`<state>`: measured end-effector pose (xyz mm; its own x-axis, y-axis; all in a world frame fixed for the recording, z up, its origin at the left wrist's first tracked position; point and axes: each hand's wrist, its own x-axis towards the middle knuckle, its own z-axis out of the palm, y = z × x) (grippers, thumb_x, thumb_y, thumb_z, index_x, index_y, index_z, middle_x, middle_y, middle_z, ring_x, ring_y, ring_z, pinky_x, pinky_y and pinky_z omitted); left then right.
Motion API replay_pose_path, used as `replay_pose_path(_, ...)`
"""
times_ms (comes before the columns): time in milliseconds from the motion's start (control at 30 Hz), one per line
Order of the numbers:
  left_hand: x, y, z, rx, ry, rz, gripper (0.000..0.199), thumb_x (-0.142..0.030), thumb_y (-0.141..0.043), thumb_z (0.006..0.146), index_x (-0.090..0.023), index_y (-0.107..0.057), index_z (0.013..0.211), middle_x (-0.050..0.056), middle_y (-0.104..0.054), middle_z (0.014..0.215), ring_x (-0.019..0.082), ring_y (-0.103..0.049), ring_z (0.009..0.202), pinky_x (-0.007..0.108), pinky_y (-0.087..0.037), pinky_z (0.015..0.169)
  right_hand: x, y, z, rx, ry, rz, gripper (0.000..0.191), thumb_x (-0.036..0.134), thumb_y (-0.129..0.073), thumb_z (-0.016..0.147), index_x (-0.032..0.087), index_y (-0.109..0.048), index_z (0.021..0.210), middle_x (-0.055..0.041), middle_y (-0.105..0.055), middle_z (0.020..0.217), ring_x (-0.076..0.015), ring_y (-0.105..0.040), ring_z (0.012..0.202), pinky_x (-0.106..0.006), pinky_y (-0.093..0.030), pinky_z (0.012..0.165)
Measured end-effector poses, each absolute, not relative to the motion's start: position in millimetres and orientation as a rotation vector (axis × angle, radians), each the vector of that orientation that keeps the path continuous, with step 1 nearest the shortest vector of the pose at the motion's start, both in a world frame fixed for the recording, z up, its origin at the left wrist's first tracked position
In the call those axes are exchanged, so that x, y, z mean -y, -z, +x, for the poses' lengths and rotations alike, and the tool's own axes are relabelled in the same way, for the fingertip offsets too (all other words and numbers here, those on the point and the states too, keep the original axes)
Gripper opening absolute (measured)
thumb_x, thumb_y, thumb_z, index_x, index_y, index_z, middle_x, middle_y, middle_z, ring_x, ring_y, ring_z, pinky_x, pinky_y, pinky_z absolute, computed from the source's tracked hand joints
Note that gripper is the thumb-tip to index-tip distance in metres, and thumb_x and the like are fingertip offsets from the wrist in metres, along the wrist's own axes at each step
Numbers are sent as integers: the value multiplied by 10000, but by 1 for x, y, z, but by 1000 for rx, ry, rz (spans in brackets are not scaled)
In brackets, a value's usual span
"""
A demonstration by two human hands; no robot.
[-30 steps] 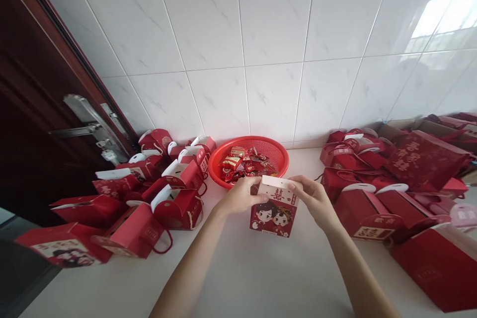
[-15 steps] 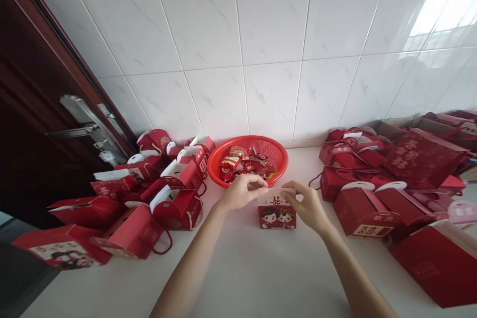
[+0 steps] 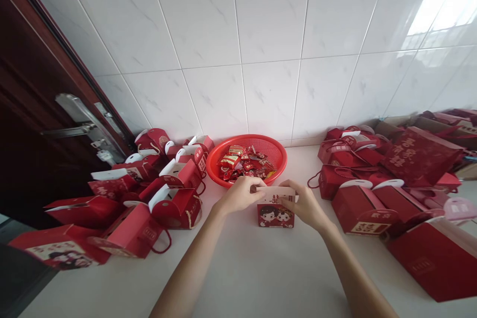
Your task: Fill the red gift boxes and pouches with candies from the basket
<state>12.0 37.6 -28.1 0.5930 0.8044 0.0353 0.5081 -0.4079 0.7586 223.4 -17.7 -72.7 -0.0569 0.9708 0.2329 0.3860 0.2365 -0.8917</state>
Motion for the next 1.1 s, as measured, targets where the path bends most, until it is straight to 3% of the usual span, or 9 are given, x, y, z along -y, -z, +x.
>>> replay_pose_path(233,-34,31,21,-1081,-472,2203,75,-204,-620,773,-178,-687,754,-9,-654,691,168,-598,668,245,-382,600,15,75,221,1586,-804,-1283,82,291,-662,759,211,-662,778,2,-705,686,-190,-627,645,-267,-459,594)
replay_pose_path(400,-35,36,24,-1107,-474,2239,101,-155,-592,784,-184,-659,714,-2,-638,675,167,-572,655,252,-345,585,14,74,221,1583,-764,-1305,73,278,-648,734,211,-627,713,12,-667,630,-175,-584,600,-253,-408,563)
replay_pose_path(867,-35,34,24,-1067,-488,2257,130,-119,-618,778,-194,-712,829,-15,-699,751,158,-621,713,229,-391,623,11,80,225,1550,-811,-1281,89,268,-666,713,194,-617,708,23,-601,621,-151,-518,607,-246,-377,575)
replay_pose_path(1000,-28,29,26,-1037,-613,2145,269,-156,-672,735,-192,-733,995,-11,-740,852,155,-650,747,226,-459,663,7,83,234,1422,-1069,-1132,257,327,-811,647,184,-612,724,36,-600,634,-135,-522,605,-240,-398,577)
replay_pose_path(1100,-17,22,30,-1022,-712,2036,352,-168,-676,716,-182,-734,1063,5,-758,905,164,-682,772,235,-498,675,5,88,237,1189,-1426,-908,373,251,-918,551,177,-633,781,37,-655,685,-125,-568,627,-233,-432,613)
